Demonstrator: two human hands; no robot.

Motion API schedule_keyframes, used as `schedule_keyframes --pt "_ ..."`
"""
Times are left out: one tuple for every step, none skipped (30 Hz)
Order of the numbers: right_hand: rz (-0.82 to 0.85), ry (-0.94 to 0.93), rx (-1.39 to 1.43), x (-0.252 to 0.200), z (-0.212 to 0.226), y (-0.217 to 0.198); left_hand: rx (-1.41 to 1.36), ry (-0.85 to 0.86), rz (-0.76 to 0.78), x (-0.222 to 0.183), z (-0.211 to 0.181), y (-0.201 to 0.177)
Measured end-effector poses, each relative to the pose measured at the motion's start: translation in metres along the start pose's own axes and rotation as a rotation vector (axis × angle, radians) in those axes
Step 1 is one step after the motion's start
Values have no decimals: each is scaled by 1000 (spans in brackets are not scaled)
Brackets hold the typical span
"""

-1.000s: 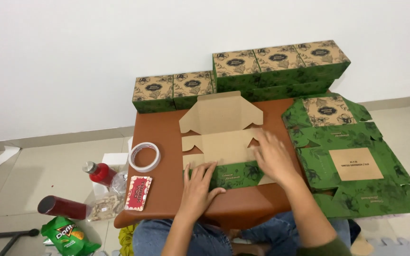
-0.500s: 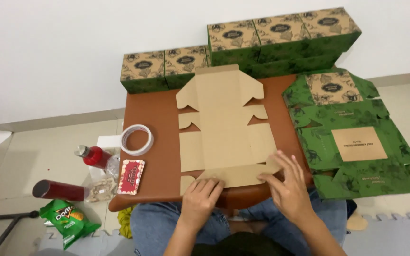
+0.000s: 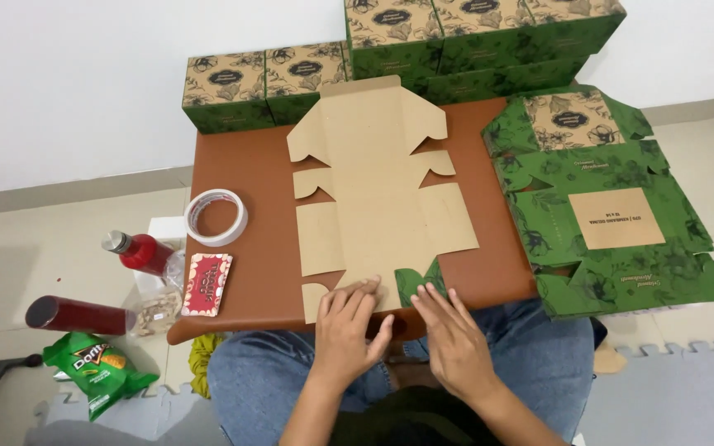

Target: Assembling cardboard boxes by folding flat templates along pre-scored lines.

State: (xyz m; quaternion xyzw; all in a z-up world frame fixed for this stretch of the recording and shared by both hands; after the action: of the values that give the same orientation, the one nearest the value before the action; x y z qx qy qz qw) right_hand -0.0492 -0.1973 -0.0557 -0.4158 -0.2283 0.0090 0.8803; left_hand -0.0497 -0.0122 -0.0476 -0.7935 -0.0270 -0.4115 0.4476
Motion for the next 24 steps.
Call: schedule_keyframes --pt "-2 -5 -5 5 3 -2 -1 2 -7 1 0 1" --pt "42 20 0 10 5 -3 11 -3 -25 2 1 2" --pt "91 47 4 14 9 -5 21 -13 -41 2 0 2" --pt "93 44 -1 23 5 -4 18 -16 -46 4 -1 4" --pt "118 47 0 31 3 -1 55 -24 -52 6 -1 5" --pt "143 49 1 40 1 1 92 -32 -58 7 -2 6" --pt "143 44 6 44 1 1 100 -33 -59 11 -2 8" --pt "165 59 -2 49 0 1 159 -40 -44 15 -3 10" --pt "184 70 -12 56 0 1 222 -46 -33 21 -2 13" --pt "180 60 -8 51 0 5 231 -46 -38 22 1 13" --pt "150 53 -23 46 -1 8 202 -56 -39 23 4 15" --pt "119 45 -38 42 -3 12 172 -67 -41 25 8 16" --pt "117 41 -41 32 0 12 173 -66 -47 24 7 16" --pt "95 48 -62 22 1 12 164 -78 -52 23 8 16" --pt "73 62 -84 11 3 11 150 -89 -53 22 7 16" --pt "71 63 -90 5 3 8 145 -87 -56 23 8 17" --pt "64 62 -61 -3 5 6 142 -98 -66 22 8 18" --pt "57 61 -33 -10 6 3 138 -110 -76 22 8 19" --pt "53 64 -38 -8 7 1 132 -106 -78 22 9 20" --pt "58 81 -27 -7 8 -1 130 -112 -76 21 9 21" --pt "62 90 -12 -5 9 -2 134 -119 -76 21 10 21" --pt "58 87 -13 1 9 -3 136 -116 -81 22 10 23" --pt "77 96 -28 7 10 -3 138 -120 -83 21 10 23" --pt "95 106 -43 12 10 -2 139 -124 -86 20 10 23"
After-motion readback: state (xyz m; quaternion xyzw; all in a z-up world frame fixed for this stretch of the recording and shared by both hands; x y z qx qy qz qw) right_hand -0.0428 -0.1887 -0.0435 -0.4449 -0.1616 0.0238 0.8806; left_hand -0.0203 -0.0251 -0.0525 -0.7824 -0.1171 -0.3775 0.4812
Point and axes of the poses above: each hand's wrist, its own x-axis towards the middle knuckle, its own y-axis out of the palm, z = x × y, the point moved 1 cm from there along x, towards the middle knuckle, and after that the axes turned 15 degrees about y, right-handed, at the moved point
